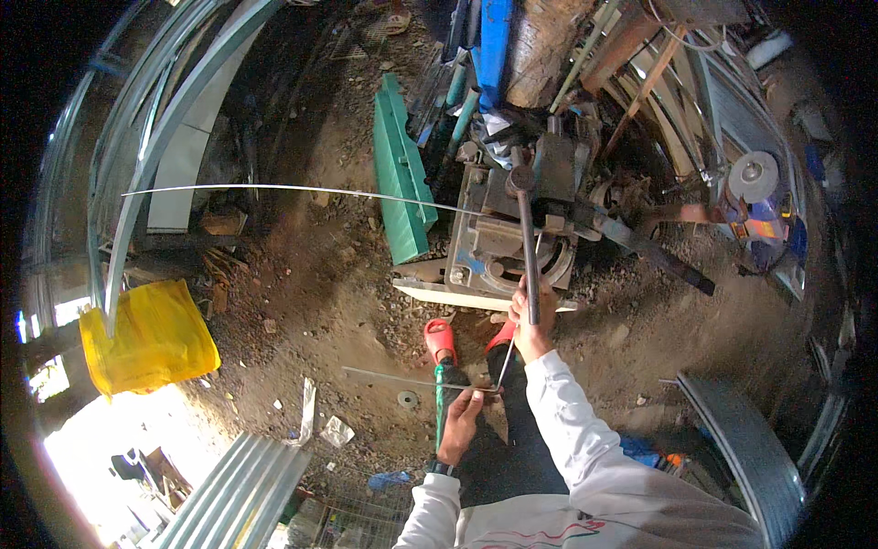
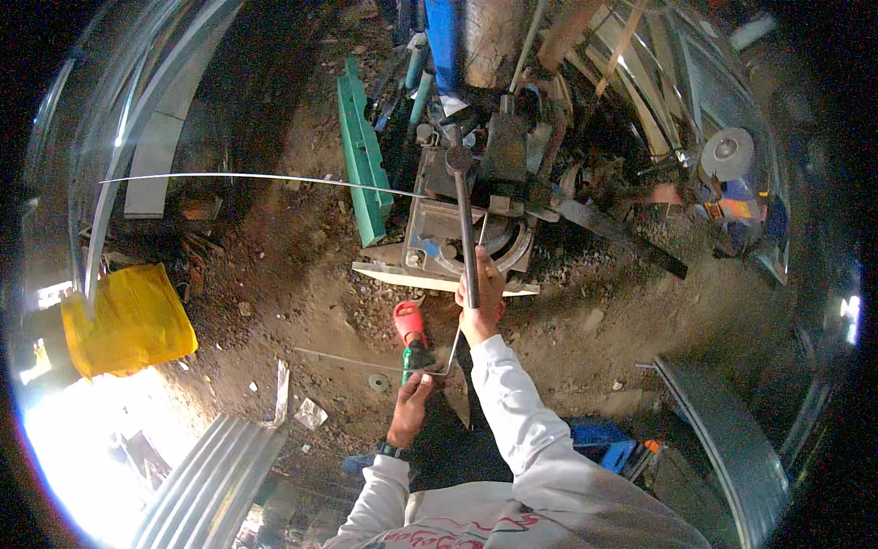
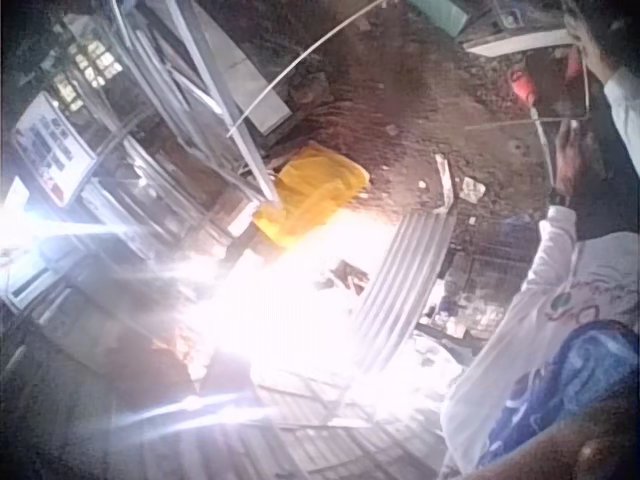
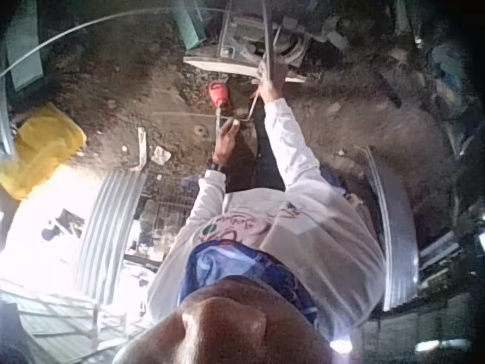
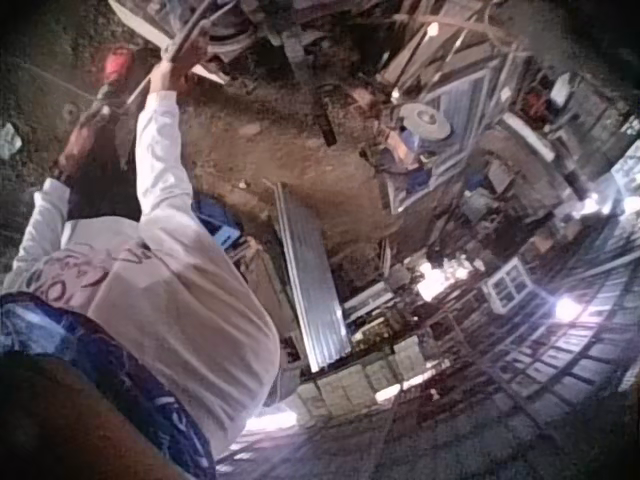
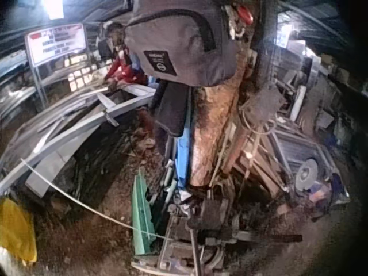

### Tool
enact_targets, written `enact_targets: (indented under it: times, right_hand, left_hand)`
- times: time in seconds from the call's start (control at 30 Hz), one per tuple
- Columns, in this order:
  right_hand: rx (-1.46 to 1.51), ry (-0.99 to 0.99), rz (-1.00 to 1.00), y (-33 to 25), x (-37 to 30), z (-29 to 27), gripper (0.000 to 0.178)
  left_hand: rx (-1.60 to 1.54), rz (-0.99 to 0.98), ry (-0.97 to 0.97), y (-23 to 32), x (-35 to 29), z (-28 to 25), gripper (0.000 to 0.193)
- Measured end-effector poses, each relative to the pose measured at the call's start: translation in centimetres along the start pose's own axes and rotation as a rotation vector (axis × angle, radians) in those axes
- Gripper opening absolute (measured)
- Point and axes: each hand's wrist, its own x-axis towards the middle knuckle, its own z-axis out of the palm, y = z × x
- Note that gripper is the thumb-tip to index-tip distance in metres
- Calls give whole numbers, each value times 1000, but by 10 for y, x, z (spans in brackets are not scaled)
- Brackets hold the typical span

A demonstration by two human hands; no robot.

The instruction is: The person uses a manual metal bending machine to bend a thin metal rod into a rectangular shape. They measure the rod with a tape measure, mark it with a marker, and repeatedly bend it using the machine's lever. The person adjusts the rod's position multiple times to achieve the desired shape.

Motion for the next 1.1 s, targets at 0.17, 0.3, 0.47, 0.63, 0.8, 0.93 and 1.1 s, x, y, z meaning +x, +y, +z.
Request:
enact_targets:
  times: [0.17, 0.3, 0.47, 0.63, 0.8, 0.93, 1.1]
  right_hand:
    - [-87, 120, -14, -29, -18, 3, 32]
    - [-256, 275, 1, -63, -8, -65, 36]
    - [-456, 432, -54, -124, 5, -156, 38]
    - [-433, 323, -105, -145, 7, -166, 45]
    - [-431, 519, -97, -98, 6, -200, 44]
    - [-530, 482, -117, -107, 23, -204, 46]
    - [-701, 481, -360, -90, 56, -221, 50]
  left_hand:
    - [-58, 110, 21, 18, -20, -63, 43]
    - [-376, 117, 190, 59, -12, -125, 45]
    - [94, 279, 321, 148, 7, -160, 46]
    - [335, 452, 234, 189, 64, -126, 42]
    - [294, 263, -120, 185, 101, -5, 45]
    - [39, 178, -158, 168, 107, 83, 46]
    - [-103, 170, -55, 155, 102, 138, 39]
